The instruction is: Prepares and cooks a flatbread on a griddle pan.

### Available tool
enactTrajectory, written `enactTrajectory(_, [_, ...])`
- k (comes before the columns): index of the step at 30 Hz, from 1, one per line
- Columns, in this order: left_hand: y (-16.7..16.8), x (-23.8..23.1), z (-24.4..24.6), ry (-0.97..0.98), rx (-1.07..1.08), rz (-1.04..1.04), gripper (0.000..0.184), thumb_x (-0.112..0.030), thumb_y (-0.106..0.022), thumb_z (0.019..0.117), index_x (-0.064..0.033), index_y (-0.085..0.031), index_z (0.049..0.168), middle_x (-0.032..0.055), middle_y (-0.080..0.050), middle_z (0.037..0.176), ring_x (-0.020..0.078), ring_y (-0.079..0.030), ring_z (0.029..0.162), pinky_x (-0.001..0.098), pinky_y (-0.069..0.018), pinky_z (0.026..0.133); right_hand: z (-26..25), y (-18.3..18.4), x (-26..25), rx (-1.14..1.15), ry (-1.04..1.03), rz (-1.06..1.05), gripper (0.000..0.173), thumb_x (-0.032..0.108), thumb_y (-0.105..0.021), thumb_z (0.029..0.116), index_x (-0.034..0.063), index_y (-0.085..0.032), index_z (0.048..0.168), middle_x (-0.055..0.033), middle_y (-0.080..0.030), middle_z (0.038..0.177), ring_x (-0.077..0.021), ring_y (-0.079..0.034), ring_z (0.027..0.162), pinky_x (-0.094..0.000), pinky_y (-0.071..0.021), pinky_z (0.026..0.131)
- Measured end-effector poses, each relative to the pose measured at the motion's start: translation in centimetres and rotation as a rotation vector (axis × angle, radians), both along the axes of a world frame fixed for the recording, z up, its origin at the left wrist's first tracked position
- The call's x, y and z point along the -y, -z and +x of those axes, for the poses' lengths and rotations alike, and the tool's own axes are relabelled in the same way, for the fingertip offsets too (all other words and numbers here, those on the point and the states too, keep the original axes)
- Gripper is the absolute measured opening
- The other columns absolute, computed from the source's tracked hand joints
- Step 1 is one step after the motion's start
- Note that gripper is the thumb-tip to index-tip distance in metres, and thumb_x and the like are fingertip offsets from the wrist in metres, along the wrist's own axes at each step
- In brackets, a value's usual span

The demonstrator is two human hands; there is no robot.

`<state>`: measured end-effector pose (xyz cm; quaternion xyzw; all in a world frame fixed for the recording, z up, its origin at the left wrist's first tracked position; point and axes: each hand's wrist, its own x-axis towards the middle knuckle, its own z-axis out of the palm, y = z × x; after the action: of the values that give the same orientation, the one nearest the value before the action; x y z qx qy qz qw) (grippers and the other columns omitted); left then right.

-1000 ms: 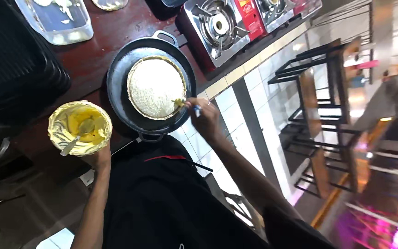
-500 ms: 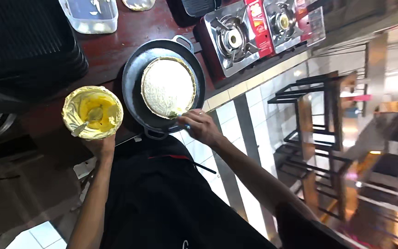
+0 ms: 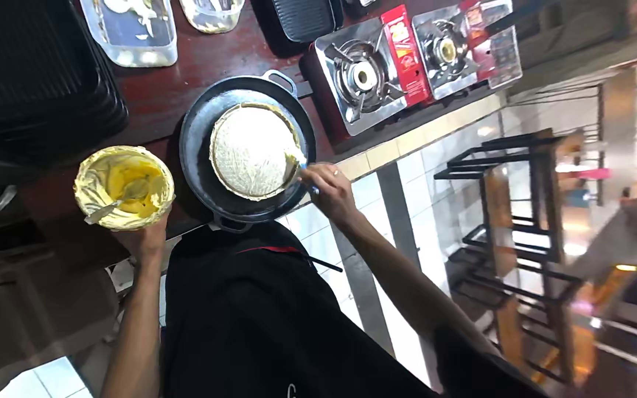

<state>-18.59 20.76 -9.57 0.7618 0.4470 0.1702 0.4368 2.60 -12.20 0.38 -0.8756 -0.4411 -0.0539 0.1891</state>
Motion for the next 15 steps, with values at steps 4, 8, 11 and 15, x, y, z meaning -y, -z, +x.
enactTrajectory(4, [0.2,0.0,-0.1,-0.02,-0.061,0.047,0.103,-0.058,-0.088,0.0714,-0.0026,-0.046,0.147,0.0146,-0.057,0.142,0.0209,-0.053,0.135,0.0432,-0.0415,0.116,0.7,-3.5,-0.7,-0.291,-0.003,-0.084,0.02,0.019,-0.061,0.1025,0.0072,-0.075,0.109,-0.0082,-0.075,0.105,-0.0195,-0.073,0.094,-0.0386,-0.0608,0.085])
enactTrajectory(8, [-0.4,0.2,0.2,-0.026,0.0,0.031,0.101,-0.052,-0.091,0.07,-0.0019,-0.047,0.145,0.0133,-0.059,0.14,0.0191,-0.055,0.133,0.0406,-0.042,0.116,7.2,-3.0,-3.8,-0.282,0.125,0.05,0.027,0.027,-0.057,0.1045,0.0065,-0.074,0.104,-0.0069,-0.07,0.076,-0.0172,-0.064,0.064,-0.0393,-0.0547,0.064])
enactTrajectory(11, [-0.5,0.2,0.0,-0.01,-0.047,0.014,0.101,-0.055,-0.089,0.0723,-0.0037,-0.045,0.148,0.0133,-0.057,0.144,0.0201,-0.052,0.137,0.0428,-0.0396,0.117,9.1,-2.0,-5.3,-0.188,0.12,0.183,0.022,0.022,-0.061,0.1038,0.0068,-0.075,0.108,-0.0068,-0.075,0.093,-0.0132,-0.07,0.079,-0.0333,-0.0577,0.076])
enactTrajectory(15, [-0.4,0.3,-0.1,0.024,-0.023,0.086,0.095,-0.054,-0.087,0.0757,-0.0015,-0.048,0.145,0.0166,-0.058,0.141,0.0238,-0.054,0.135,0.0463,-0.0411,0.117,4.2,-0.8,-2.3,-0.016,-0.043,0.02,0.019,0.011,-0.059,0.1015,0.0041,-0.074,0.112,-0.0124,-0.074,0.112,-0.0252,-0.07,0.11,-0.0409,-0.0557,0.099])
